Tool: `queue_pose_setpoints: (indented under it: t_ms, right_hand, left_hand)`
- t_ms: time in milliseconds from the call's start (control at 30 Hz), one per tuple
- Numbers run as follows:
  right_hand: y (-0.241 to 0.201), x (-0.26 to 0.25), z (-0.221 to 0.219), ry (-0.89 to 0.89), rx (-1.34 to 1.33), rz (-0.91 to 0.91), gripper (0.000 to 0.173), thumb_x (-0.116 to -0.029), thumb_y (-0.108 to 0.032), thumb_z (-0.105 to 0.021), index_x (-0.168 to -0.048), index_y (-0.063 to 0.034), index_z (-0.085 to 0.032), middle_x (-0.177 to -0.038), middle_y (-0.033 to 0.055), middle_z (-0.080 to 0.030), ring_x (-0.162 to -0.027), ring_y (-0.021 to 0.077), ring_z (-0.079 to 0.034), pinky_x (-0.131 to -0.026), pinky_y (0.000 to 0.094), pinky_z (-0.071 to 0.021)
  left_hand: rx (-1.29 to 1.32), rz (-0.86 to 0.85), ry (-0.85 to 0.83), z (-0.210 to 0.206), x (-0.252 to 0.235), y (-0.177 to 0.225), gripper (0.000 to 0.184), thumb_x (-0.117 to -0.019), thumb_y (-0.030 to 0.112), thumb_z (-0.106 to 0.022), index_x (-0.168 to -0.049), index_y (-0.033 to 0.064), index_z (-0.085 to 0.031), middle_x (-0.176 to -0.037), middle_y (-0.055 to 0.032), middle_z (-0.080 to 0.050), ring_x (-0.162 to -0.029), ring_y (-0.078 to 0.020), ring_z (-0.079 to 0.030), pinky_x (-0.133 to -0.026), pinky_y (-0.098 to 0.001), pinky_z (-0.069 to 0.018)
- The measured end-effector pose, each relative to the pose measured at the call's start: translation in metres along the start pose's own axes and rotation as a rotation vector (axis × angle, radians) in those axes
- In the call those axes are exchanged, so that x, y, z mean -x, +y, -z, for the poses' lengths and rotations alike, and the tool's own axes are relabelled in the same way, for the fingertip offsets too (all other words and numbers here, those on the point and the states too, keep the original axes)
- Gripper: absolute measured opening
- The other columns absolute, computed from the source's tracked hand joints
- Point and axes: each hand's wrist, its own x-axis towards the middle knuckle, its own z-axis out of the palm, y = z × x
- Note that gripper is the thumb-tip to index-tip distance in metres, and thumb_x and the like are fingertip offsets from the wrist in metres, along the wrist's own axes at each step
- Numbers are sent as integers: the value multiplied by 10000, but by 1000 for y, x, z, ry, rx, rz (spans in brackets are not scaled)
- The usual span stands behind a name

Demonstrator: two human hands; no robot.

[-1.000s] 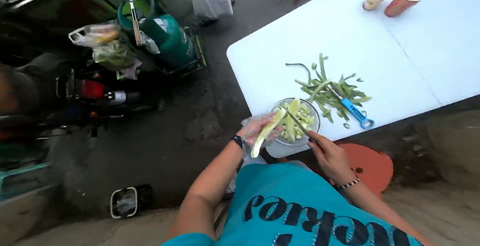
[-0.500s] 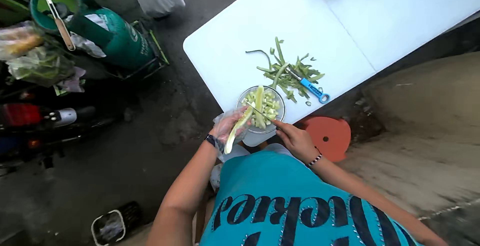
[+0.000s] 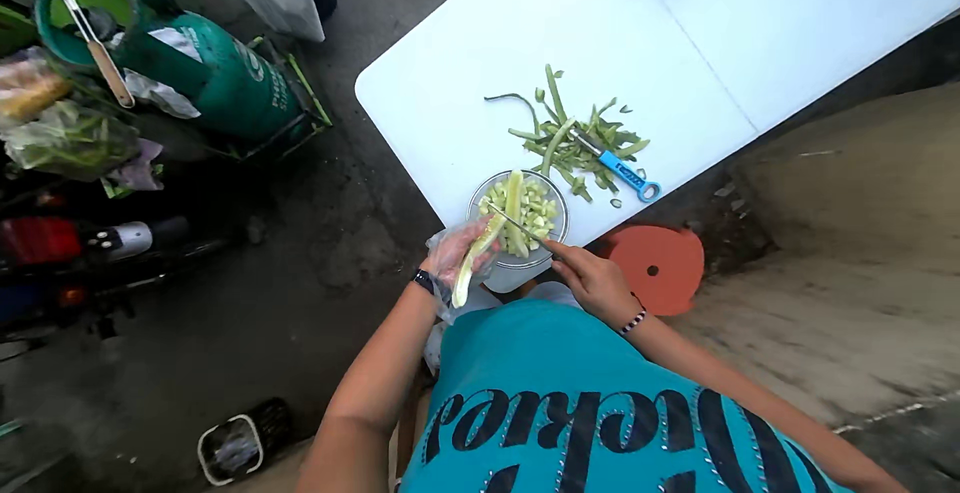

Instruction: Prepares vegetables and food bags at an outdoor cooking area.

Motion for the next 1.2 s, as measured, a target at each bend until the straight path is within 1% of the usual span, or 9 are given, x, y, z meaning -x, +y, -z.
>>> queue_pose_setpoints:
  t_ms: [233, 467, 567, 800, 933, 967, 1067, 1133, 1200]
  right_hand:
    - [5, -9, -4, -96, 4, -45, 418, -1108, -334, -415, -1416, -134, -615, -1093, 149, -738, -911, 312, -731, -782, 527, -577]
    - [-1, -11, 1, -54, -2, -40, 404, -1105, -332, -429, -1407, -146, -623, -1067, 133, -733, -860, 288, -721, -738, 504, -573]
    - [-3, -8, 5, -46, -15, 10, 402, -1105, -327, -424, -1403, -147, -626, -1082, 123, -738, -868, 267, -725, -742, 483, -580]
    - [1, -11, -2, -146, 28, -56, 410, -1103, -328, -426, -1414, -142, -618, -1113, 152, -739, -934, 334, -735, -794, 553, -578]
    - [5, -15, 3, -111, -29, -53, 423, -1104, -348, -426, -1418, -137, -618, -1136, 141, -739, -960, 309, -732, -833, 545, -575]
    - [7, -17, 7, -80, -34, -57, 426, -1105, -349, -424, -1432, -148, -608, -1126, 140, -738, -948, 306, -729, -825, 549, -574]
    - [17, -28, 24, -14, 51, -100, 430, -1107, -329, -397, -1490, -218, -559, -1026, 126, -707, -861, 301, -697, -732, 548, -561]
    - [29, -40, 32, -2, 163, -112, 452, -1097, -263, -374, -1527, -244, -514, -997, 142, -679, -809, 323, -678, -663, 548, -546]
    - [45, -55, 37, -18, 270, -152, 505, -1063, -179, -389, -1555, -255, -474, -1046, 190, -662, -841, 376, -674, -658, 577, -541]
  left_hand:
    - [11, 10, -34, -2, 0, 1, 287, -1078, 299, -442, -1275, 151, -590, -791, -19, -639, -508, -31, -537, -436, -151, -450]
    - [109, 21, -27, 2, -6, -2, 281, -1078, 280, -414, -1125, 97, -622, -803, -30, -652, -514, -32, -539, -445, -154, -450]
    - [95, 7, -55, 4, -5, -1, 293, -1081, 286, -422, -1220, 108, -608, -833, -26, -649, -519, -29, -540, -443, -146, -454]
    - [68, 30, -17, -3, -4, -2, 282, -1081, 299, -408, -1135, 118, -617, -805, -17, -662, -523, -23, -548, -455, -148, -456]
    - [151, 61, 2, -4, -6, -3, 293, -1080, 293, -395, -1116, 101, -613, -796, -29, -645, -516, -35, -544, -441, -154, -452]
    - [173, 71, 10, -3, -6, -3, 300, -1078, 285, -387, -1121, 94, -613, -788, -32, -644, -514, -38, -544, -440, -157, -452]
    - [227, 75, 8, -4, -4, -3, 370, -1073, 259, -361, -1292, 75, -595, -792, -44, -640, -518, -49, -552, -448, -157, -463]
    - [248, 69, 38, -7, -3, -3, 376, -1067, 246, -351, -1298, 65, -585, -806, -60, -649, -524, -60, -560, -451, -165, -466]
    - [227, 49, 96, -11, -4, -6, 329, -1079, 245, -363, -1250, 77, -589, -861, -76, -673, -569, -82, -595, -487, -191, -499]
